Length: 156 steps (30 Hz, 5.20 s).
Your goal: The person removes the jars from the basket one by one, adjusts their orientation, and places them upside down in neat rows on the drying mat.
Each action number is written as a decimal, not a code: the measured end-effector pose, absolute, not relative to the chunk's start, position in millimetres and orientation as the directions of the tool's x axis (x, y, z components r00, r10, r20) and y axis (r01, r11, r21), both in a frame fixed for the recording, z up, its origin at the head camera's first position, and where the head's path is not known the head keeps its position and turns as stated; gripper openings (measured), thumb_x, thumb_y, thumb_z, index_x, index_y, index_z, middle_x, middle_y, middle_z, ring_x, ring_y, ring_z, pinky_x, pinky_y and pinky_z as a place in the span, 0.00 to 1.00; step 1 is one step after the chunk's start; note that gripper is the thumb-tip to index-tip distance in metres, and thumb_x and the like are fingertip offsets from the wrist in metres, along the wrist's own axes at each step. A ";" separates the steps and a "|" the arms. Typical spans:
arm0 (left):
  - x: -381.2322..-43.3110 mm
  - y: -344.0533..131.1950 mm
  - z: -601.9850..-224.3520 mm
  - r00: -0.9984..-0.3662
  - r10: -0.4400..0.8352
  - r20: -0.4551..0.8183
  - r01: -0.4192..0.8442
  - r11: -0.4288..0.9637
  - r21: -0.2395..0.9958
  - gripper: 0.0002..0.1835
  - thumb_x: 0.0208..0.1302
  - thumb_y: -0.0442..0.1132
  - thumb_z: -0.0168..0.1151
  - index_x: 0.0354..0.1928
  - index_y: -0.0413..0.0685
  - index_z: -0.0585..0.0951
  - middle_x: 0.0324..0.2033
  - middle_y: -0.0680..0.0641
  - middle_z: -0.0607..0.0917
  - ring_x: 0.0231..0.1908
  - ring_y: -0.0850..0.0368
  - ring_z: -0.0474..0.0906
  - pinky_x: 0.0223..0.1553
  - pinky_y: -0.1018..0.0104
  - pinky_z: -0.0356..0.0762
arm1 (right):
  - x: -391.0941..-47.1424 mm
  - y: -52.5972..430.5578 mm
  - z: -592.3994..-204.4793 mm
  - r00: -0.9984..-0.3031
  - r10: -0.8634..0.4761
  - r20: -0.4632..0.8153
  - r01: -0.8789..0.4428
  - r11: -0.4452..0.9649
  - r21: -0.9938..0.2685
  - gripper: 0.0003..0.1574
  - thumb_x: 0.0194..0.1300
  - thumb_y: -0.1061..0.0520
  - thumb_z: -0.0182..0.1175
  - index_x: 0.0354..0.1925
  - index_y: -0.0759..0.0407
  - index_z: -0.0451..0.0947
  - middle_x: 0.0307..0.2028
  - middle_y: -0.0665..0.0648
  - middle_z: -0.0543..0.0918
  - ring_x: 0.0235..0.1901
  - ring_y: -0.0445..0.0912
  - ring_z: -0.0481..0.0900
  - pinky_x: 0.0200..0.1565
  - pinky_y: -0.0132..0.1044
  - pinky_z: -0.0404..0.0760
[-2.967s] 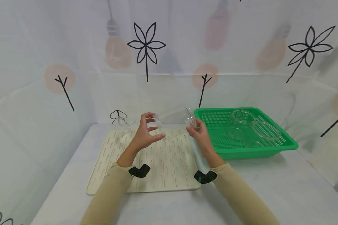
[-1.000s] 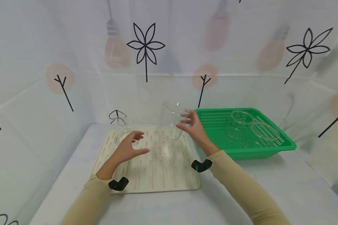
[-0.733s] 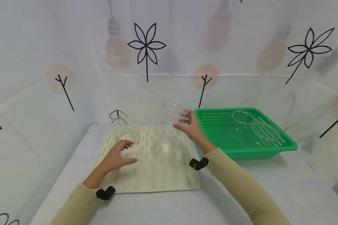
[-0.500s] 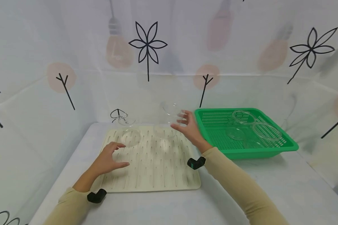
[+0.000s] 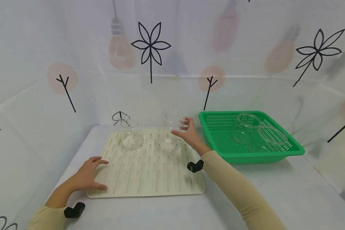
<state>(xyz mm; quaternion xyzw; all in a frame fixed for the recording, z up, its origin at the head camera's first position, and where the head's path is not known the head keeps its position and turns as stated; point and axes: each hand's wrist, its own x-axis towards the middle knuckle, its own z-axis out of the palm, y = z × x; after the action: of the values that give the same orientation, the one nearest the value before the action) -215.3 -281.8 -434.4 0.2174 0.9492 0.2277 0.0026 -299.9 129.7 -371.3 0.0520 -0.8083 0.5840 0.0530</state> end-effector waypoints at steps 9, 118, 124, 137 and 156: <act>-204.4 -299.6 -435.0 -0.895 0.446 0.017 0.406 0.799 0.444 0.55 0.25 0.66 0.76 0.58 0.45 0.70 0.59 0.28 0.62 0.57 0.28 0.59 0.49 0.33 0.62 | -306.6 125.8 -379.4 -0.997 -0.017 0.074 -0.076 0.304 -0.950 0.53 0.53 0.53 0.70 0.66 0.57 0.47 0.63 0.61 0.60 0.60 0.56 0.64 0.54 0.51 0.70; -195.6 -301.1 -438.0 -0.900 0.434 -0.037 0.360 0.790 0.496 0.52 0.30 0.61 0.77 0.61 0.44 0.70 0.61 0.30 0.61 0.59 0.29 0.57 0.51 0.31 0.60 | -304.9 282.8 -322.4 -0.940 0.334 0.064 0.027 0.260 -0.965 0.60 0.53 0.38 0.65 0.71 0.53 0.41 0.64 0.63 0.57 0.58 0.59 0.62 0.59 0.53 0.62; -196.8 -303.0 -439.7 -0.903 0.430 -0.019 0.362 0.782 0.507 0.52 0.30 0.61 0.77 0.61 0.44 0.70 0.62 0.30 0.61 0.59 0.29 0.56 0.51 0.31 0.59 | -301.6 297.7 -326.4 -0.923 0.374 0.093 0.013 0.272 -0.962 0.56 0.56 0.40 0.63 0.70 0.54 0.42 0.64 0.65 0.56 0.58 0.58 0.60 0.57 0.53 0.62; -197.9 -302.8 -437.8 -0.894 0.447 -0.013 0.375 0.765 0.523 0.51 0.31 0.58 0.78 0.60 0.44 0.70 0.62 0.29 0.60 0.59 0.29 0.55 0.51 0.31 0.59 | -299.1 319.8 -325.6 -0.746 0.654 0.130 0.017 0.213 -0.977 0.49 0.53 0.37 0.63 0.65 0.49 0.50 0.58 0.57 0.58 0.40 0.42 0.61 0.43 0.38 0.66; -198.1 -302.5 -439.2 -0.902 0.430 -0.030 0.353 0.778 0.520 0.52 0.30 0.59 0.77 0.61 0.44 0.70 0.62 0.30 0.60 0.59 0.29 0.55 0.51 0.31 0.58 | -290.1 334.4 -320.1 -0.789 0.614 -0.010 0.218 0.265 -0.940 0.52 0.62 0.37 0.52 0.72 0.53 0.37 0.68 0.63 0.39 0.64 0.59 0.52 0.60 0.53 0.61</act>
<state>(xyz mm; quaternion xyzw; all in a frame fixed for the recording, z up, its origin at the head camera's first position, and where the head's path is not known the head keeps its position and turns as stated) -198.1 -302.5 -439.2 0.2083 0.9400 0.2601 0.0736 -290.1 334.4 -320.1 -0.2687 -0.7739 0.5436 0.1825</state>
